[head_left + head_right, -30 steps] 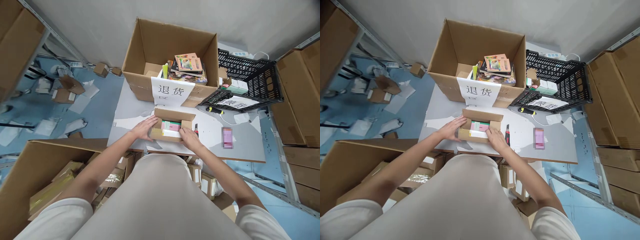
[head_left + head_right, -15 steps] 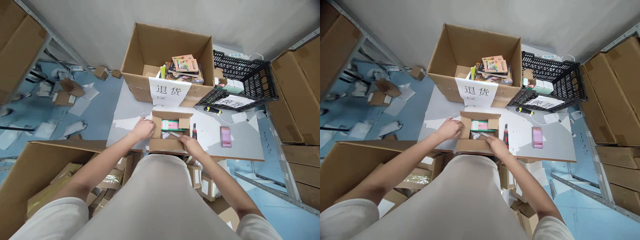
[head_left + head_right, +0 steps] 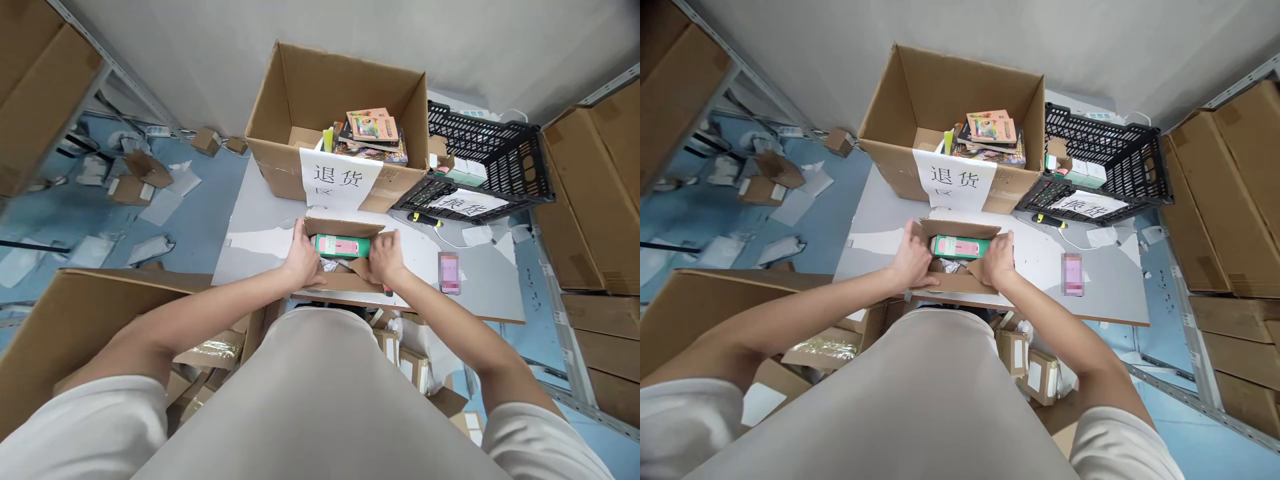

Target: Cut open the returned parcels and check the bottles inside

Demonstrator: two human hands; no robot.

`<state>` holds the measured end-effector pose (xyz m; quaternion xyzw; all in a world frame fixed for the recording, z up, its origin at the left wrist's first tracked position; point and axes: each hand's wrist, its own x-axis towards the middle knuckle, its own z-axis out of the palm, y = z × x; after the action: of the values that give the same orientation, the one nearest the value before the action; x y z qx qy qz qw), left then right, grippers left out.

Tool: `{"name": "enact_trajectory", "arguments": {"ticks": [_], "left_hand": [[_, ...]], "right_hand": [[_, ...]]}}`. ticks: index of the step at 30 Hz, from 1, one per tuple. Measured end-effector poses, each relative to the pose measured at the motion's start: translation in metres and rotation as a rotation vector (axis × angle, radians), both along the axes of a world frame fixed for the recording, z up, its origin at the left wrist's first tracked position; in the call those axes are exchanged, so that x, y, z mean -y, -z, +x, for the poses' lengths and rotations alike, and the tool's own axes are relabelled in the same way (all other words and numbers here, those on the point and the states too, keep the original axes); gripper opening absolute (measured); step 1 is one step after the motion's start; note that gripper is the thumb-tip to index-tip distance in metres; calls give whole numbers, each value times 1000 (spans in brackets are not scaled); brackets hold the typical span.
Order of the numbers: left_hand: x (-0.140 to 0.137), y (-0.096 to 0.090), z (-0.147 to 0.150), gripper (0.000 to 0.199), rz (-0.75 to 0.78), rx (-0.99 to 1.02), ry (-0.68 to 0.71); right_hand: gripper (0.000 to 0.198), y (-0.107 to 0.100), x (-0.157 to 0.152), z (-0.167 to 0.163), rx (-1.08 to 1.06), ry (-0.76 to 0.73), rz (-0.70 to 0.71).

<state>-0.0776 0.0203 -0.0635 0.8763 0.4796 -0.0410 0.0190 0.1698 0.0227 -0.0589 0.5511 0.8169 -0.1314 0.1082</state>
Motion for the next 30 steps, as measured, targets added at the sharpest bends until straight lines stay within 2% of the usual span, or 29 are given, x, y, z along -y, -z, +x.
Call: {"name": "enact_trajectory", "arguments": {"ticks": [3,5,8,11,13,15,17,19,22,26,30], "left_hand": [[13,0,-23,118,-51,64,-182],[20,11,-32,125,-131,71,-245],[26,35,-34,128,-206,116,-308],[28,50,-30,125,-170,214,-361],[27,51,-28,126,-140,251,-377],[25,48,-27,127,-121,262,-391],[24,44,-27,127,-107,259,-394],[25,41,-27,124,-101,252,-366],[28,40,-25,114,-106,243,-317],[31,42,-22,107,-110,238,-337],[31,40,-22,104,-113,226,-346]], "right_hand": [[107,7,7,26,42,37,-82],[112,17,16,41,-34,49,-131],[108,27,26,52,-179,47,-155],[107,14,26,43,-104,52,-80],[95,-5,18,24,-28,39,50],[73,-22,3,-4,-42,-51,138],[59,-25,-16,-35,-76,-201,75],[54,-13,-34,-62,8,-241,-29],[53,18,-53,-80,137,-196,-116],[65,45,-53,-69,171,-219,-147],[67,51,-42,-49,242,-166,-121]]}}
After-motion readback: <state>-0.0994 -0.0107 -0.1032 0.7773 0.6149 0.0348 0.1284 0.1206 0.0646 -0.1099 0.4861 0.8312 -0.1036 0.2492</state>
